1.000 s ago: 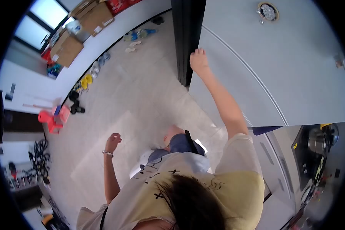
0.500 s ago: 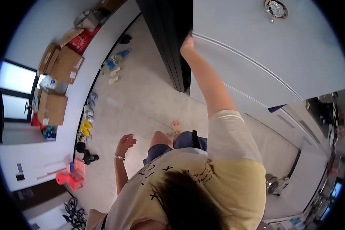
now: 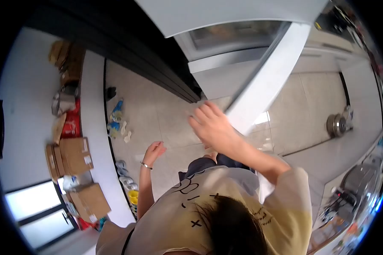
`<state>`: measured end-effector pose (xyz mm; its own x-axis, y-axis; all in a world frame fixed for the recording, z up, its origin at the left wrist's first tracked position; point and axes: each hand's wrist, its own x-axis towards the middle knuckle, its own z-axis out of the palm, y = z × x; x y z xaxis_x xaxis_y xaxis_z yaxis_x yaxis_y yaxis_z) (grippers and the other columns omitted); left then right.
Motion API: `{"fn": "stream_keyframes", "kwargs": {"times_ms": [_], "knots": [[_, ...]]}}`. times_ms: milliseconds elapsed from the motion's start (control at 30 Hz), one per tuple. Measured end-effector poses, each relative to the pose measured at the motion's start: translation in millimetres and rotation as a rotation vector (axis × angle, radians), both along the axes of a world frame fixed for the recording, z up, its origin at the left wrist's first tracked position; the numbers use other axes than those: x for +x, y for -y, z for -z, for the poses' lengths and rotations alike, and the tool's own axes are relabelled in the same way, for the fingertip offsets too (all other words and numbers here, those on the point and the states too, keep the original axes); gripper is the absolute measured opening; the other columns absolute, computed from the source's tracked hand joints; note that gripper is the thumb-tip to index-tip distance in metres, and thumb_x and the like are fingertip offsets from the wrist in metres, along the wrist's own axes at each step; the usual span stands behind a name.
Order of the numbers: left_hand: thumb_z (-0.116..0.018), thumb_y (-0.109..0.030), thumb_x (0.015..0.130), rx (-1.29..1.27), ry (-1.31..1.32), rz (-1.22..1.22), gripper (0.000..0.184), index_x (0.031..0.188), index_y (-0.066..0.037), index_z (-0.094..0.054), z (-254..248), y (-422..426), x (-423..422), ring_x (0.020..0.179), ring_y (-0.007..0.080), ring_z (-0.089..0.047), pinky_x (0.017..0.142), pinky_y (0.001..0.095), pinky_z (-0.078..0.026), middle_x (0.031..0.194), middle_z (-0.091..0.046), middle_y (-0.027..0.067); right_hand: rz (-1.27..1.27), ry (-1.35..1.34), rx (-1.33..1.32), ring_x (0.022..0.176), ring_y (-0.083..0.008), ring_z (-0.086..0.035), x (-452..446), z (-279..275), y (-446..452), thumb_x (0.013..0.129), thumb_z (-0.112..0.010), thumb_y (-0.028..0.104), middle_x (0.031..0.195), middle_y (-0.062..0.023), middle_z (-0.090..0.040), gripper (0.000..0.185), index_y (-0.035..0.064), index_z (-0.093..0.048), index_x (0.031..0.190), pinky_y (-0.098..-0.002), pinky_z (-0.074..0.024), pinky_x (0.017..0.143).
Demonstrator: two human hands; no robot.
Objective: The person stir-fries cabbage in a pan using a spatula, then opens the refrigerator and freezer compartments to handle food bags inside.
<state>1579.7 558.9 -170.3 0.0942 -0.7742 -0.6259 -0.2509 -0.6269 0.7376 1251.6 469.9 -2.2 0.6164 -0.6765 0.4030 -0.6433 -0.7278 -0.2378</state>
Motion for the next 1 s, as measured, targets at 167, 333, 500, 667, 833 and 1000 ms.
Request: {"fn": "stream_keyframes", "kwargs": {"times_ms": [167,333,500,667,833,1000], "knots": [[-0.054,-0.026,0.09,0.012,-0.04,0.368,0.032,0.107,0.001,-0.054,1.3,103.2,-59.3,0.083,0.0139,-0.061,0.07,0.0242,-0.049,0.094,-0.062,0.0085,1.075,-0.157,-0.184,0.121,-0.0346,-0.041,-120.3,-32.7,-57.5,0.071,-0.07,0.025,0.13,-0.0154,-0.044,0.06,0.0134,-0.049,0.126,-0.0529,-0.0257,0.1],[-0.052,-0.03,0.091,-0.027,-0.23,0.46,0.035,0.11,-0.001,-0.053,-13.2,202.1,-177.6,0.089,0.0171,-0.061,0.077,0.0302,-0.049,0.098,-0.062,0.0111,1.474,-0.044,0.204,0.123,-0.0302,-0.041,-269.5,10.5,-96.8,0.092,-0.039,0.045,0.131,-0.0155,-0.044,0.052,0.022,-0.033,0.138,-0.0393,-0.0319,0.1],[-0.048,-0.025,0.092,-0.082,-0.637,0.267,0.041,0.121,0.003,-0.042,1.7,309.1,-276.6,0.103,0.0269,-0.056,0.089,0.0398,-0.047,0.113,-0.055,0.0201,1.591,-0.342,0.074,0.115,-0.0292,-0.048,-376.8,18.8,-97.9,0.096,-0.029,0.039,0.125,-0.0141,-0.05,0.044,0.0218,-0.037,0.135,-0.0361,-0.0382,0.094],[-0.06,-0.029,0.085,-0.048,-0.808,-0.057,0.052,0.12,0.002,-0.036,-1.0,376.6,-350.3,0.116,0.0338,-0.045,0.099,0.0456,-0.04,0.125,-0.042,0.0246,1.532,-0.254,0.029,0.118,-0.0249,-0.047,-483.1,29.8,-93.4,0.095,-0.029,0.043,0.128,-0.0098,-0.049,0.044,0.0254,-0.043,0.132,-0.0357,-0.0349,0.1],[-0.075,-0.032,0.072,0.025,-0.943,-0.399,0.071,0.118,0.002,-0.034,19.8,419.6,-391.8,0.118,0.0361,-0.041,0.1,0.0498,-0.037,0.126,-0.04,0.0228,1.323,-0.34,-0.113,0.128,-0.0202,-0.035,-575.7,47.8,-81.6,0.094,-0.031,0.044,0.137,-0.0052,-0.04,0.049,0.017,-0.041,0.133,-0.035,-0.0225,0.109],[-0.076,-0.047,0.062,-0.085,-1.104,-0.626,0.094,0.123,0.005,-0.027,40.8,439.5,-405.7,0.118,0.0343,-0.04,0.101,0.0483,-0.036,0.123,-0.04,0.0194,1.288,-0.153,0.028,0.106,-0.035,-0.052,-556.6,5.1,-49.1,0.095,-0.034,0.034,0.117,-0.0207,-0.054,0.045,0.004,-0.051,0.123,-0.0394,-0.0404,0.09]]}}
